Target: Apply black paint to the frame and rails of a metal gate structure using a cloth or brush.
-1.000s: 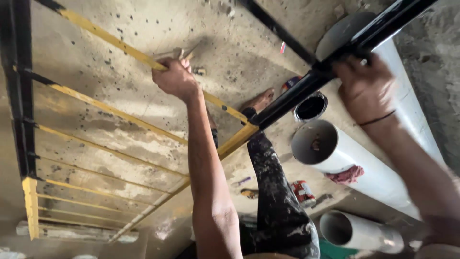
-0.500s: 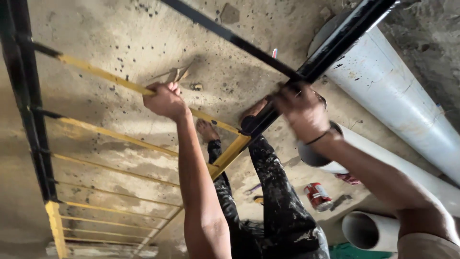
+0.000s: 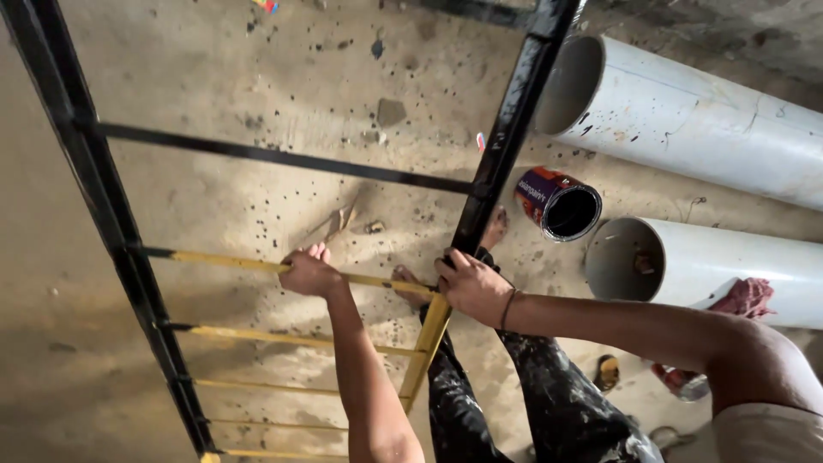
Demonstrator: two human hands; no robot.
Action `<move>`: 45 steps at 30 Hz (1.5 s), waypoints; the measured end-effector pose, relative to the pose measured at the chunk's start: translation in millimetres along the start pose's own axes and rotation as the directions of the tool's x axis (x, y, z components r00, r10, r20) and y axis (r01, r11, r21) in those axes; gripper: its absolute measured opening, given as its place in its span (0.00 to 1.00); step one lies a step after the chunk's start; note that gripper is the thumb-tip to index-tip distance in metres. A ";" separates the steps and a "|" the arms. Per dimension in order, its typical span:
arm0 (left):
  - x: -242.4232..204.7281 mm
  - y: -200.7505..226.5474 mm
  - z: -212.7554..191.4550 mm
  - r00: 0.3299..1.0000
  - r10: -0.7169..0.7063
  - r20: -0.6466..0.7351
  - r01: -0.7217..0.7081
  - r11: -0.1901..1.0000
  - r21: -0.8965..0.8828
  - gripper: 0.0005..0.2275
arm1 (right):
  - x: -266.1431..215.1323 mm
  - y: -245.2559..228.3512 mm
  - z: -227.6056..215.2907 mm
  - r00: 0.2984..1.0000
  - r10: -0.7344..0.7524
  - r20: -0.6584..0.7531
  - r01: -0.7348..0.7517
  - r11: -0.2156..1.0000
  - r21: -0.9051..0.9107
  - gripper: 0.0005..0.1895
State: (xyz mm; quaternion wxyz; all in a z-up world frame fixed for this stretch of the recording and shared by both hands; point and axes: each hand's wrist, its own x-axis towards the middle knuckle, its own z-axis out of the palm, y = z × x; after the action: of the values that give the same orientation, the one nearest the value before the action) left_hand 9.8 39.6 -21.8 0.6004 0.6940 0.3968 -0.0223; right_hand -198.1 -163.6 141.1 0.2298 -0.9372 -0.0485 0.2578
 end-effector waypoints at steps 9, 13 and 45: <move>11.6 -12.5 -13.2 0.997 -0.004 -0.071 0.013 0.991 0.136 0.10 | 17.0 18.6 22.3 1.000 0.016 -0.004 -0.016 0.999 0.034 0.10; 11.9 -8.1 -16.5 0.999 0.002 -0.035 0.000 0.999 0.053 0.12 | 16.2 35.3 -17.0 0.985 0.147 -0.087 -0.153 0.986 -0.064 0.11; -18.8 17.6 5.0 0.999 0.013 -0.032 -0.012 0.999 0.040 0.08 | 5.3 115.7 -59.4 0.868 0.086 -0.489 -0.296 0.881 -0.369 0.15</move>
State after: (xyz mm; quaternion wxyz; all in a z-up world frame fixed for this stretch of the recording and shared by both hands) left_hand 9.3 26.2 0.7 0.5802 0.7085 0.4014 -0.0152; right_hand -166.7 -289.4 131.2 -0.0064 -0.9983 0.0466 0.0338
